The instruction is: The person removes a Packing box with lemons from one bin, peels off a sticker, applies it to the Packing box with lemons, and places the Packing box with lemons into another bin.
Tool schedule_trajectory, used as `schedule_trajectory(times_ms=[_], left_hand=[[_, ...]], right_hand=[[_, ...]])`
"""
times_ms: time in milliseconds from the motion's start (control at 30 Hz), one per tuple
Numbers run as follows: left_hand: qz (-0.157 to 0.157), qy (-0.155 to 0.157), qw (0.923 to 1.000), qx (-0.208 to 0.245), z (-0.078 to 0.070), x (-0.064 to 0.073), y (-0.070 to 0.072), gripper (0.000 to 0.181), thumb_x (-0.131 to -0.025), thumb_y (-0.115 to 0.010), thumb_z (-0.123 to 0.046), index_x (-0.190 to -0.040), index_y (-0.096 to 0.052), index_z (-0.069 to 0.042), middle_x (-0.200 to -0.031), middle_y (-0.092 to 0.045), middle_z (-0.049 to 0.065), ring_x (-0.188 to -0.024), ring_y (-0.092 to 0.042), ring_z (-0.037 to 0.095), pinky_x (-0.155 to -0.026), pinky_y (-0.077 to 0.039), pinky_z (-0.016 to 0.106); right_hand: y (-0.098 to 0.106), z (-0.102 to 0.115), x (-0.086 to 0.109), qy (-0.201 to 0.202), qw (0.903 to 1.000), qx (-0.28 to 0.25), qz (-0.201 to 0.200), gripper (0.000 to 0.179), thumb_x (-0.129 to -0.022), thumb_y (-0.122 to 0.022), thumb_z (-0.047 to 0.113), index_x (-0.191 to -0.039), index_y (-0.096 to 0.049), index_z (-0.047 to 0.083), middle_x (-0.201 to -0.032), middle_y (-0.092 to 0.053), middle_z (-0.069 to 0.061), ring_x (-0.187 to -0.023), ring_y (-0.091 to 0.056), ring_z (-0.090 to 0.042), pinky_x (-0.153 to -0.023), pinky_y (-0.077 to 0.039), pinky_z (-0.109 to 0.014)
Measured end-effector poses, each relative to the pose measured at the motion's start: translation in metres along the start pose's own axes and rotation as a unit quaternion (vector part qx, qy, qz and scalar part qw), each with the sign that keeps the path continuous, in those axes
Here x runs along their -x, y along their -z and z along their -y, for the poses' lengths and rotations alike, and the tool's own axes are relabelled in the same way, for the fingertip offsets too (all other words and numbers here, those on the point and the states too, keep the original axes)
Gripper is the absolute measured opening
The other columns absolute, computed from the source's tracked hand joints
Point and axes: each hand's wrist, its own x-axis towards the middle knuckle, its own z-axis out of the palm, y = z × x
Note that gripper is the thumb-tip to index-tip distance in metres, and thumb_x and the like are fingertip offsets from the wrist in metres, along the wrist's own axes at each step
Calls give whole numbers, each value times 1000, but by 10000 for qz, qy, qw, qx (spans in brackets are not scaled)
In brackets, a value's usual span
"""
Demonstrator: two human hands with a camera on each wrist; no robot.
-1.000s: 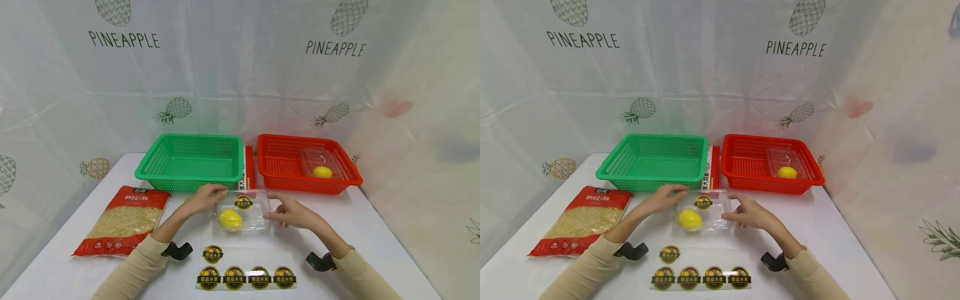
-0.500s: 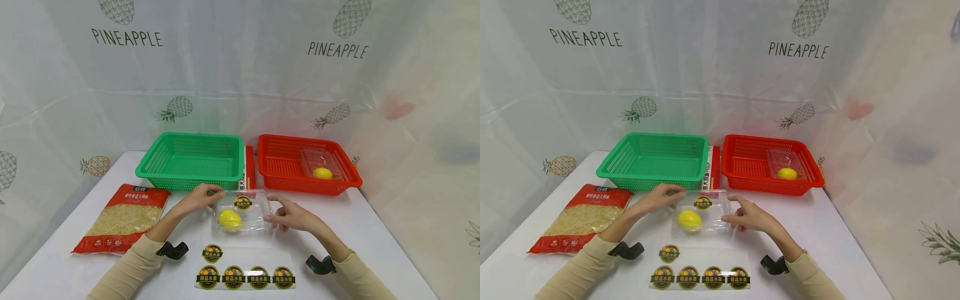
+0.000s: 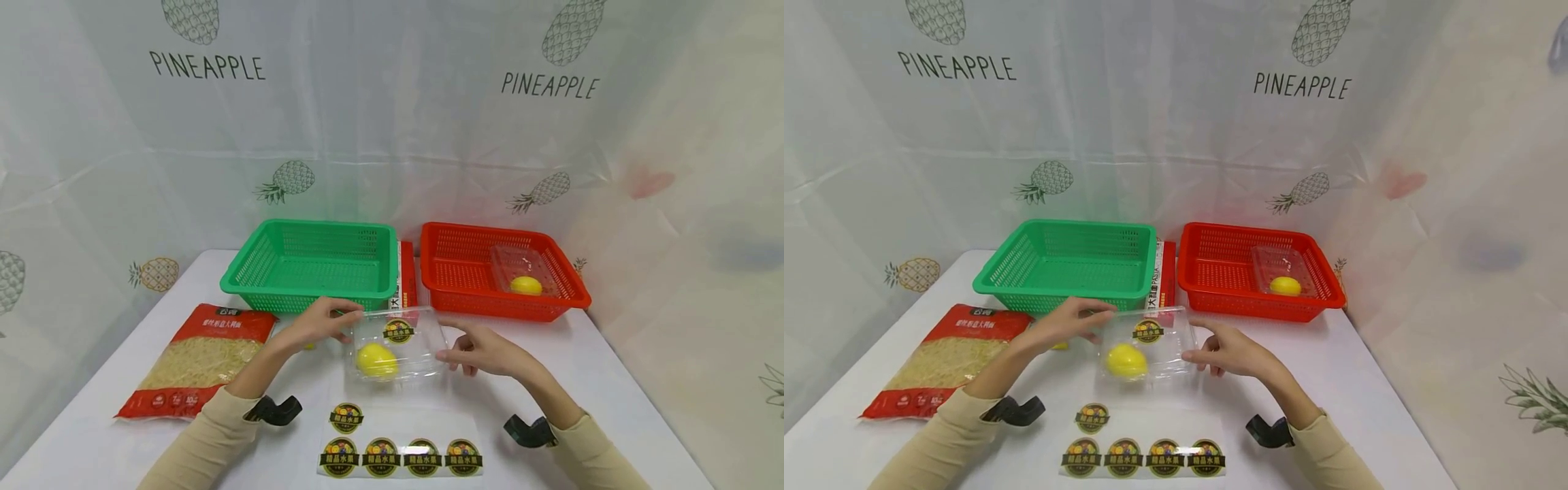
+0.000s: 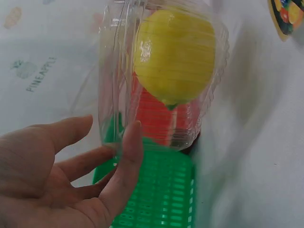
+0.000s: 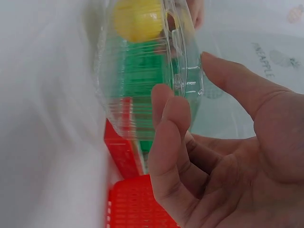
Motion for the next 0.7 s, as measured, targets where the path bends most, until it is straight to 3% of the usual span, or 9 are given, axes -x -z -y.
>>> schedule_trajectory(times_ms=[133,400,700], left_hand=[[21,79,9999,147,-7,3,5,55,-96,-61,-40,-138,-55,-5,-133,-60,20,-88,-73,32,-93,-55,40],[99,-2,9965,829,-19,5,17,51,-96,-61,-39,-136,-57,-6,-131,-58,18,-99,-61,25,-78,-60,44],[203,19,9927,1186,-29,4,28,54,-96,-62,-36,-137,-55,-1,-121,-67,15,-83,-58,19,-73,-61,43]], right_hand=[[9,5,2,43,10000,4,17,73,-91,-69,38,-150,-37,8,-83,-71,-16,-57,-59,-15,-56,-53,-31],[26,17,4,438,9990,-38,-42,68,-92,-69,30,-149,-39,8,-79,-70,-15,-56,-59,-16,-57,-54,-29],[39,27,-4,691,9973,22,-232,60,-93,-67,27,-147,-43,13,-79,-66,-9,-56,-58,-16,-57,-53,-28]])
